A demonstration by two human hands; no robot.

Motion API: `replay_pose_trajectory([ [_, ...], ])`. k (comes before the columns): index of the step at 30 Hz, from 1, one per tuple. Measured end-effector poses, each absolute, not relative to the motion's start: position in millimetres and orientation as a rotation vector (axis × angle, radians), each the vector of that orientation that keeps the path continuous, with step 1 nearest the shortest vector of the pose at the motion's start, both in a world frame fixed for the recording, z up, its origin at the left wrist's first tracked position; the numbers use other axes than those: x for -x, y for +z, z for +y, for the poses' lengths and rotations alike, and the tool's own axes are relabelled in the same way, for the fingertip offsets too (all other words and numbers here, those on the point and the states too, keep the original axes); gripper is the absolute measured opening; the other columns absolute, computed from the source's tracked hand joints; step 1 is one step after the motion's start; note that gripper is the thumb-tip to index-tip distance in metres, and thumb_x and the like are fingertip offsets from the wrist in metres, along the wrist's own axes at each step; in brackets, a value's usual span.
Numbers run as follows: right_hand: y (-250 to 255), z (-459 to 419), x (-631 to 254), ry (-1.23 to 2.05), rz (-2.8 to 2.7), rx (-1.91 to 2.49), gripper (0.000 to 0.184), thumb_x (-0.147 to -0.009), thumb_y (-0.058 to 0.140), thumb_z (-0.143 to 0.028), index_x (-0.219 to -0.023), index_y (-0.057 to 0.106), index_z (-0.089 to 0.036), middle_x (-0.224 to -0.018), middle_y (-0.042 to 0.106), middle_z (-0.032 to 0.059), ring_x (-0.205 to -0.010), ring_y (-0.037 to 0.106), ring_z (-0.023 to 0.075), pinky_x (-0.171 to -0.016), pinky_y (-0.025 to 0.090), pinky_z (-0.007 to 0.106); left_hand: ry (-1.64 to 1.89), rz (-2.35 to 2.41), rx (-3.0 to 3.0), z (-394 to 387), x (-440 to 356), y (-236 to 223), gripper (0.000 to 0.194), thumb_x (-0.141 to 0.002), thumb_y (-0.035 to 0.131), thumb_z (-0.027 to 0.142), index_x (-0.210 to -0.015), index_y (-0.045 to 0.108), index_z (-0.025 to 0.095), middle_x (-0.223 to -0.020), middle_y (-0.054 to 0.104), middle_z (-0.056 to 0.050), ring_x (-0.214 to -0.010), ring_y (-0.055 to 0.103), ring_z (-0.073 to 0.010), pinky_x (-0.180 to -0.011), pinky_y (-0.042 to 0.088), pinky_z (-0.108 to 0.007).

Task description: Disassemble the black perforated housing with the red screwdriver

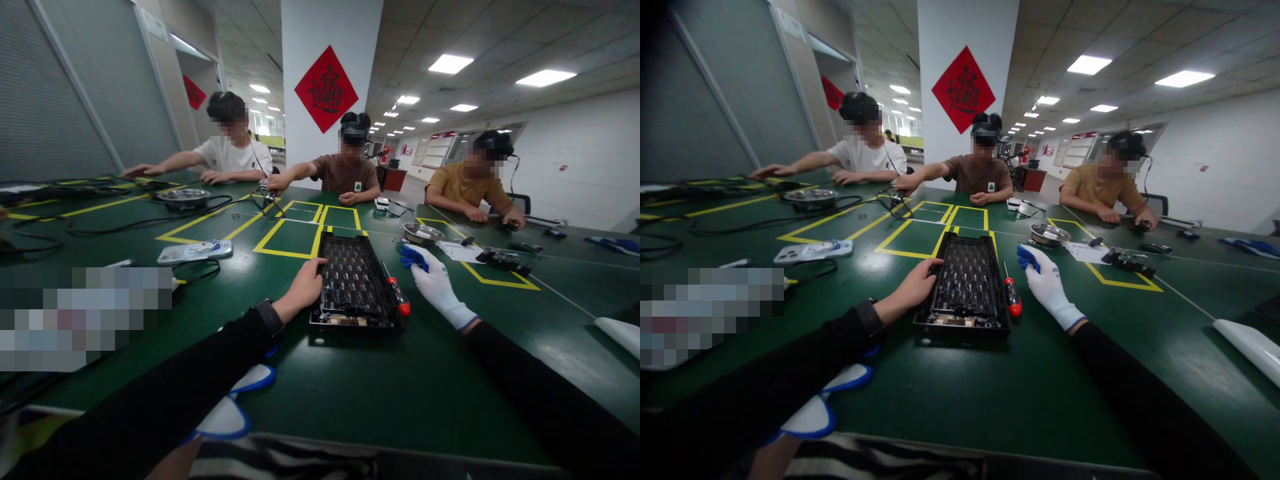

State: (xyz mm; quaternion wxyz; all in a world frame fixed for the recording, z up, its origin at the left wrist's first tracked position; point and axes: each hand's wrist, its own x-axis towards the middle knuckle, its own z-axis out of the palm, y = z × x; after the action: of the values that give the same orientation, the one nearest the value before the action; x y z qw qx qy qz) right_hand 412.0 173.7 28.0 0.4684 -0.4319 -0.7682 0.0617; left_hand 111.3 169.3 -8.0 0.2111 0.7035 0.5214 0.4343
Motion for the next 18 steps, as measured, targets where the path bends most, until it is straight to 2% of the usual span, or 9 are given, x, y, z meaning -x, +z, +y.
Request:
replay_pose_trajectory([
  [2, 42.5, 171.6, -389.6, 0.149, -2.004, 1.018, 0.037, -0.084, 0.045, -0.023, -0.121, 0.051, -0.021, -0.117, 0.057, 0.0072, -0.103, 0.055, 0.0176, -0.091, 0.044, 0.036, 1.207, 1.451, -1.953, 169.3, -111.4, -7.5, 0.041, -0.072, 0.041, 0.006, -0.11, 0.053, 0.016, -0.116, 0.056, -0.009, -0.111, 0.049, -0.0198, -0.102, 0.035, -0.037],
  [5, 55.0, 174.7, -348.1, 0.153, -2.503, 0.87, 0.026, -0.084, 0.05, -0.029, -0.106, 0.062, -0.021, -0.104, 0.061, 0.0054, -0.097, 0.056, 0.0164, -0.089, 0.043, 0.032, 1.2, 1.449, -1.96, 169.5, -111.5, -6.1, 0.04, -0.071, 0.042, 0.006, -0.107, 0.055, 0.016, -0.114, 0.057, -0.009, -0.109, 0.051, -0.0197, -0.101, 0.036, -0.037],
  [10, 48.5, 200.4, -294.9, -0.225, -2.934, 0.875, 0.022, -0.079, 0.056, -0.03, -0.097, 0.065, -0.02, -0.105, 0.057, 0.0101, -0.097, 0.053, 0.0223, -0.085, 0.04, 0.035, 1.151, 1.488, -2.007, 169.1, -111.8, -3.7, 0.039, -0.072, 0.041, 0.006, -0.107, 0.055, 0.016, -0.113, 0.056, -0.009, -0.109, 0.05, -0.02, -0.1, 0.036, -0.038],
  [14, 42.4, 210.5, -287.1, -0.286, -2.992, 0.945, 0.02, -0.078, 0.056, -0.028, -0.093, 0.064, -0.018, -0.106, 0.056, 0.011, -0.095, 0.053, 0.0219, -0.082, 0.039, 0.033, 1.12, 1.496, -2.073, 168.4, -111.7, -2.4, 0.035, -0.073, 0.045, 0.009, -0.106, 0.057, 0.016, -0.111, 0.057, -0.009, -0.107, 0.05, -0.0205, -0.098, 0.037, -0.038],
  [18, 39.4, 195.1, -297.8, -0.068, -2.716, 1.045, 0.016, -0.081, 0.053, -0.027, -0.089, 0.062, -0.017, -0.095, 0.057, 0.0074, -0.088, 0.052, 0.0172, -0.078, 0.037, 0.028, 1.151, 1.563, -2.191, 163.0, -112.1, 3.2, 0.026, -0.075, 0.054, 0.02, -0.1, 0.061, 0.021, -0.107, 0.057, -0.007, -0.106, 0.047, -0.0222, -0.096, 0.035, -0.04],
])
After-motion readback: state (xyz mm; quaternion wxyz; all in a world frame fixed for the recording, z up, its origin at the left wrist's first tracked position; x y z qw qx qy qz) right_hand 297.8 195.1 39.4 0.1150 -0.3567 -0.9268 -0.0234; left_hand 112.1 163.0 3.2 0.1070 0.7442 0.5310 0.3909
